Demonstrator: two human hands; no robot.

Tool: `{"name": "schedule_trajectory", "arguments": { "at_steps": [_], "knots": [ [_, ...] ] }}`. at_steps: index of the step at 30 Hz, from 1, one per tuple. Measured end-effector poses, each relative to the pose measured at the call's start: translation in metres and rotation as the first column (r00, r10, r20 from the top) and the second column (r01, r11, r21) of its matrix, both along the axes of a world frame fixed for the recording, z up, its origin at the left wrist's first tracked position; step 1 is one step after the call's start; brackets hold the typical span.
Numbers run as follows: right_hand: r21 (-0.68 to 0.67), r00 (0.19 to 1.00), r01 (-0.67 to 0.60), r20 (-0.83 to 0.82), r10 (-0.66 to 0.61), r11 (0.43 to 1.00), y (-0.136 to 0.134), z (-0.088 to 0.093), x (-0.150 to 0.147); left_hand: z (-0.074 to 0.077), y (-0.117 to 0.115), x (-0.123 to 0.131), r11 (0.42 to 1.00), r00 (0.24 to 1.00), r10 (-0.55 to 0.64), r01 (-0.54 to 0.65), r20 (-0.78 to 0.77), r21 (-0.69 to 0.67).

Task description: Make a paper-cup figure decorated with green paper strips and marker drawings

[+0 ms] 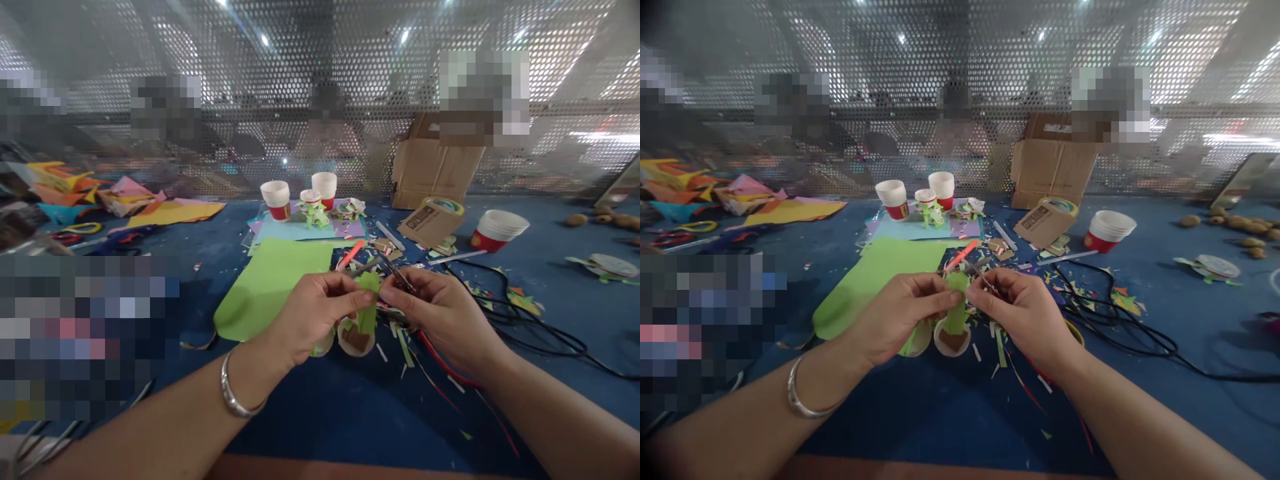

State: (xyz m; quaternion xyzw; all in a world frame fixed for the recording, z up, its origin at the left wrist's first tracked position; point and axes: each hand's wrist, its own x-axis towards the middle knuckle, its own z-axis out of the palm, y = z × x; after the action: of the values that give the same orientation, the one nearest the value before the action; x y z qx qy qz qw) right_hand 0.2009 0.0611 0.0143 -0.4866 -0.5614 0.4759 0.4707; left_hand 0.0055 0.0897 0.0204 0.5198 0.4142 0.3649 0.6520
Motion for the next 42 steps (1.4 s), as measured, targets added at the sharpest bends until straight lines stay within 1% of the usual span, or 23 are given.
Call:
{"name": "schedule_trajectory", "arguments": {
  "at_steps": [5, 7, 10, 13, 16, 22, 24, 26, 28, 30, 35, 38, 42],
  "knots": [
    [-0.016, 1.0, -0.009, -0.003, 0.009, 1.0, 0.0, -0.004, -0.001, -0.003, -0.003, 0.004, 0.997, 0.998, -0.047, 0.045, -0.031, -0.061],
    [-0.019, 1.0, -0.006, 0.002, 0.006, 1.0, 0.0, -0.005, 0.001, -0.004, -0.003, 0.002, 0.998, 0.998, -0.044, 0.042, -0.044, -0.045],
    [-0.046, 1.0, -0.009, 0.017, 0.01, 0.999, 0.001, -0.004, 0.005, -0.003, 0.001, -0.003, 0.999, 0.999, -0.019, 0.02, -0.046, 0.025],
    [-0.119, 0.995, -0.086, 0.042, 0.091, 0.989, 0.002, -0.001, 0.007, -0.002, 0.005, -0.01, 0.998, 0.999, -0.017, 0.019, -0.041, 0.065],
    [-0.172, 0.982, -0.166, 0.064, 0.179, 0.971, 0.003, 0.0, 0.007, 0.0, 0.008, -0.013, 0.998, 0.999, -0.021, 0.023, -0.047, 0.059],
    [-0.179, 0.982, -0.159, 0.072, 0.174, 0.971, 0.003, -0.002, 0.006, 0.001, 0.008, -0.012, 0.999, 0.999, -0.026, 0.026, -0.031, 0.018],
    [-0.172, 0.984, -0.153, 0.068, 0.167, 0.973, 0.002, -0.001, 0.006, 0.001, 0.007, -0.012, 0.998, 0.998, -0.055, 0.056, -0.042, 0.026],
    [-0.154, 0.988, -0.135, 0.06, 0.145, 0.979, 0.002, 0.0, 0.006, 0.002, 0.006, -0.012, 0.993, 0.99, -0.118, 0.119, -0.072, 0.02],
    [-0.138, 0.991, -0.115, 0.051, 0.123, 0.984, 0.001, 0.002, 0.006, 0.004, 0.004, -0.011, 0.983, 0.976, -0.185, 0.185, -0.111, -0.013],
    [-0.133, 0.992, -0.108, 0.05, 0.116, 0.985, 0.001, 0.003, 0.005, 0.007, 0.002, -0.011, 0.973, 0.963, -0.231, 0.227, -0.139, -0.05],
    [-0.123, 0.989, -0.115, 0.076, 0.125, 0.986, 0.001, 0.002, 0.005, 0.008, 0.001, -0.008, 0.958, 0.945, -0.285, 0.277, -0.158, -0.073],
    [-0.108, 0.985, -0.136, 0.092, 0.146, 0.985, 0.002, 0.002, 0.005, 0.008, 0.002, -0.007, 0.951, 0.941, -0.305, 0.295, -0.147, -0.089],
    [-0.1, 0.982, -0.132, 0.124, 0.144, 0.986, 0.002, 0.002, 0.004, 0.008, 0.003, -0.007, 0.944, 0.932, -0.327, 0.314, -0.158, -0.104]
  ]
}}
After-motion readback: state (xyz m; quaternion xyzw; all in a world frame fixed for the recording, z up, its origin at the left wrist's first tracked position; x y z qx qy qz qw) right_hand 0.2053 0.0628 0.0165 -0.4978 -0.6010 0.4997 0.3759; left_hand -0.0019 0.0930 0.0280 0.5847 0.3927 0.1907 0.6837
